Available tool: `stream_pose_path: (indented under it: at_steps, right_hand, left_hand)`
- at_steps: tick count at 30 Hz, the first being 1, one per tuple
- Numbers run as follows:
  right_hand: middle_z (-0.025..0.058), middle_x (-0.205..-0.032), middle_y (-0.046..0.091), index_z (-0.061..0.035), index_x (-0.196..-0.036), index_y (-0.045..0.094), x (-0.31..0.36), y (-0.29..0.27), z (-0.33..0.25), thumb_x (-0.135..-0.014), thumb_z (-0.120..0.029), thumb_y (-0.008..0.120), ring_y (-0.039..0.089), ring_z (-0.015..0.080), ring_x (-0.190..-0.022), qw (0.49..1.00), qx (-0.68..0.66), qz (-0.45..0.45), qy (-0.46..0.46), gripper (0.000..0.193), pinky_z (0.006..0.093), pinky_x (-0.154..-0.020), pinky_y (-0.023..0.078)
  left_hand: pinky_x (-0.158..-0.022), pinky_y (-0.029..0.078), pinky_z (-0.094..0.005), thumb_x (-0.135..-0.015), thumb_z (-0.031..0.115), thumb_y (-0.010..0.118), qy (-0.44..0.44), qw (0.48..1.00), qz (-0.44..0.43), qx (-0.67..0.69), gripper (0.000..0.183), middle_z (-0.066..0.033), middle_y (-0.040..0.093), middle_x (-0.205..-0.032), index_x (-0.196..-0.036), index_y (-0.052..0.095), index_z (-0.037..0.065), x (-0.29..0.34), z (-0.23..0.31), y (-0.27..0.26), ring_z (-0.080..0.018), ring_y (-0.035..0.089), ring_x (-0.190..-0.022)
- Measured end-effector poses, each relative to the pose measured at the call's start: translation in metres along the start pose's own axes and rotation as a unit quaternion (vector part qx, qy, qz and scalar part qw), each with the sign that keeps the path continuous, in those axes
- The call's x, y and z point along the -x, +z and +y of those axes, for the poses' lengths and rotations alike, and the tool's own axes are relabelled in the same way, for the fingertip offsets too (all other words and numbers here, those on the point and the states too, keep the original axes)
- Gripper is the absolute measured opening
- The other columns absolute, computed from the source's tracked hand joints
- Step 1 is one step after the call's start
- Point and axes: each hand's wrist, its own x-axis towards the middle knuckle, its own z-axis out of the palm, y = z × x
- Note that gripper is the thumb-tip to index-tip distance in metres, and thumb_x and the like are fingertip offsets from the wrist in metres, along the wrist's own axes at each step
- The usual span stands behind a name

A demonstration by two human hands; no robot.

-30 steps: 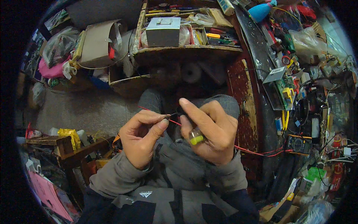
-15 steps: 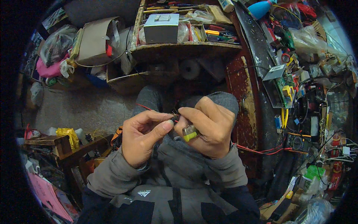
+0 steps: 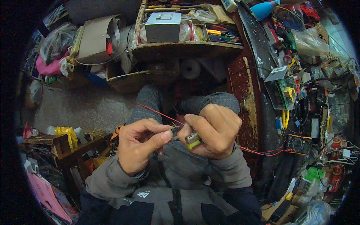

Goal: The person solders wires to a green circuit board and a small rectangular component. They strip wire ends, twist strands, and use a soldering iron to attach wires to the board and component in a cluttered workshop.

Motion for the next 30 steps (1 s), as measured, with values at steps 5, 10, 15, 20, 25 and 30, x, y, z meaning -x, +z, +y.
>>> stream_pose_path:
  at_steps: [5,10,15,20,25,30]
  right_hand:
    - [0.0049,-0.061,0.042,-0.0033,-0.07,0.058,0.001,0.004,0.001,-0.057,-0.022,0.068,0.046,0.0199,-0.048,0.999,0.008,0.02,-0.025,0.025,0.0338,-0.041,0.033]
    - [0.0053,-0.061,0.042,-0.0024,-0.071,0.059,0.004,0.005,0.005,-0.056,-0.025,0.067,0.046,0.0204,-0.049,0.999,0.005,0.018,-0.034,0.028,0.0342,-0.041,0.033]
    - [0.0055,-0.062,0.043,-0.0034,-0.07,0.058,0.001,0.005,0.006,-0.055,-0.026,0.066,0.046,0.0207,-0.048,0.999,0.0,0.02,-0.043,0.028,0.0345,-0.041,0.032]
    - [0.0062,-0.059,0.047,-0.0048,-0.069,0.06,0.003,-0.001,0.004,-0.052,-0.008,0.066,0.048,0.0229,-0.046,0.999,0.006,-0.007,-0.036,0.018,0.0334,-0.042,0.035]
    - [0.0065,-0.06,0.046,-0.0054,-0.068,0.06,0.005,-0.001,0.004,-0.053,-0.009,0.066,0.048,0.0227,-0.047,0.999,0.018,-0.002,-0.05,0.016,0.0338,-0.043,0.035]
    - [0.01,-0.063,0.047,-0.0038,-0.072,0.059,0.008,-0.025,0.04,-0.059,-0.006,0.063,0.049,0.0247,-0.052,0.995,0.09,0.045,-0.003,0.014,0.0344,-0.046,0.037]
  left_hand:
    - [-0.056,0.048,-0.0211,-0.087,0.001,0.068,0.0,0.999,-0.033,0.015,0.013,-0.0093,0.066,-0.084,-0.099,0.068,-0.004,0.006,0.001,-0.004,-0.0108,0.06,-0.068]
    - [-0.056,0.048,-0.0214,-0.087,0.001,0.068,0.006,0.999,-0.031,0.026,0.013,-0.0099,0.065,-0.084,-0.098,0.068,-0.005,0.009,0.001,-0.005,-0.0113,0.06,-0.067]
    - [-0.049,0.047,-0.0249,-0.083,0.004,0.069,-0.009,1.0,-0.006,0.004,0.01,-0.0126,0.065,-0.08,-0.09,0.067,-0.003,0.011,0.001,-0.006,-0.0144,0.059,-0.058]
    - [-0.056,0.048,-0.0218,-0.086,-0.001,0.067,-0.018,0.999,-0.034,0.026,0.012,-0.0111,0.066,-0.082,-0.098,0.068,-0.005,0.014,0.003,-0.01,-0.0121,0.06,-0.065]
    - [-0.055,0.048,-0.0221,-0.085,-0.002,0.068,-0.022,0.999,-0.028,0.037,0.013,-0.0117,0.066,-0.082,-0.098,0.068,-0.006,0.017,0.001,-0.009,-0.0124,0.06,-0.064]
    - [-0.052,0.047,-0.0227,-0.084,0.004,0.07,-0.011,1.0,0.016,0.004,0.013,-0.0118,0.065,-0.078,-0.092,0.068,-0.005,0.026,0.007,-0.028,-0.0133,0.059,-0.059]
